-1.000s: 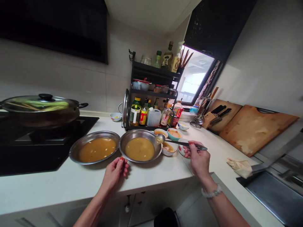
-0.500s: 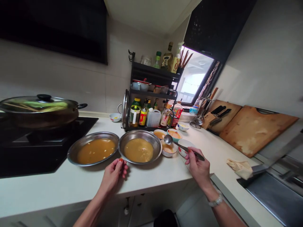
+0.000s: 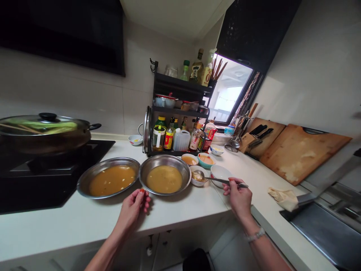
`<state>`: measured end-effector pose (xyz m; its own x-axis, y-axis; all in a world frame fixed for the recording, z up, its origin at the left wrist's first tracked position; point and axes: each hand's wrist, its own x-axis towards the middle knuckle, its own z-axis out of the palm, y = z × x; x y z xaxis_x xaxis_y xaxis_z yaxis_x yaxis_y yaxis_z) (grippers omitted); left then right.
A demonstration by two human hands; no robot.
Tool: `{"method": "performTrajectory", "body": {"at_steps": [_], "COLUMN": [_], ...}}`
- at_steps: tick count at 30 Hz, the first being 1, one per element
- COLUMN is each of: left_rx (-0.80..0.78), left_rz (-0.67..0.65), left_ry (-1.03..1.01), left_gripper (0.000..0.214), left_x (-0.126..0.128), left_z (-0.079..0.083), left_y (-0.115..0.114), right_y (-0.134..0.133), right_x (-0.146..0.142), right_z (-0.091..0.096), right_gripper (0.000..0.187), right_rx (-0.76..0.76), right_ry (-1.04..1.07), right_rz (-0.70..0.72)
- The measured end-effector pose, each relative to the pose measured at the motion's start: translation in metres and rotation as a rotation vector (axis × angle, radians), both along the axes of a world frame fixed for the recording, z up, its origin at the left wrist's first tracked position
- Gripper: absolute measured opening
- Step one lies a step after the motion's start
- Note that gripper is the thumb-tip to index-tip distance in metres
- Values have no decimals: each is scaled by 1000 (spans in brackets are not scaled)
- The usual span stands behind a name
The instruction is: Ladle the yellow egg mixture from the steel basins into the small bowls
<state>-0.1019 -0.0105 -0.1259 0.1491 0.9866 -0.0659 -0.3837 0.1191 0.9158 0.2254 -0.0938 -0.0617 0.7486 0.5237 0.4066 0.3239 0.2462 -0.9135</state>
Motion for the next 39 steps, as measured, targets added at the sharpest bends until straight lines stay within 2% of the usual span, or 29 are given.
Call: {"method": "performTrajectory", "body": {"at_steps": [10, 15, 22, 26, 29, 32, 35, 39], "left_rx": [-11, -9, 19, 24, 24, 28, 30, 28], "left_rz": [-2, -8, -20, -11, -9, -13, -18, -16], "left_ry": [-16, -30, -34, -32, -28, -24, -27, -30], "left_gripper": [54, 54, 52, 53, 54, 53, 53, 52], "left_x": [1, 1, 1, 1, 1, 1, 1, 0], "left_z": [-2, -1, -7, -7, -6, -6, -7, -9], "left_y": [1, 0, 3, 3, 2, 2, 3, 3], "right_y": [-2, 0, 8, 14, 12, 6, -1, -5], "right_x": [3, 2, -23, -48, -64, -69, -60, -35], "right_z": [13, 22, 43, 39, 31, 25, 24, 19], "right_gripper": [37, 33, 37, 35, 24, 15, 14, 15], "right_rx": [100, 141, 169, 132, 144, 225, 283, 204], "right_ry": [129, 163, 163, 25, -200, -441, -583, -569], "right_rz": [-6, 10, 92, 207, 326, 380, 359, 171]}}
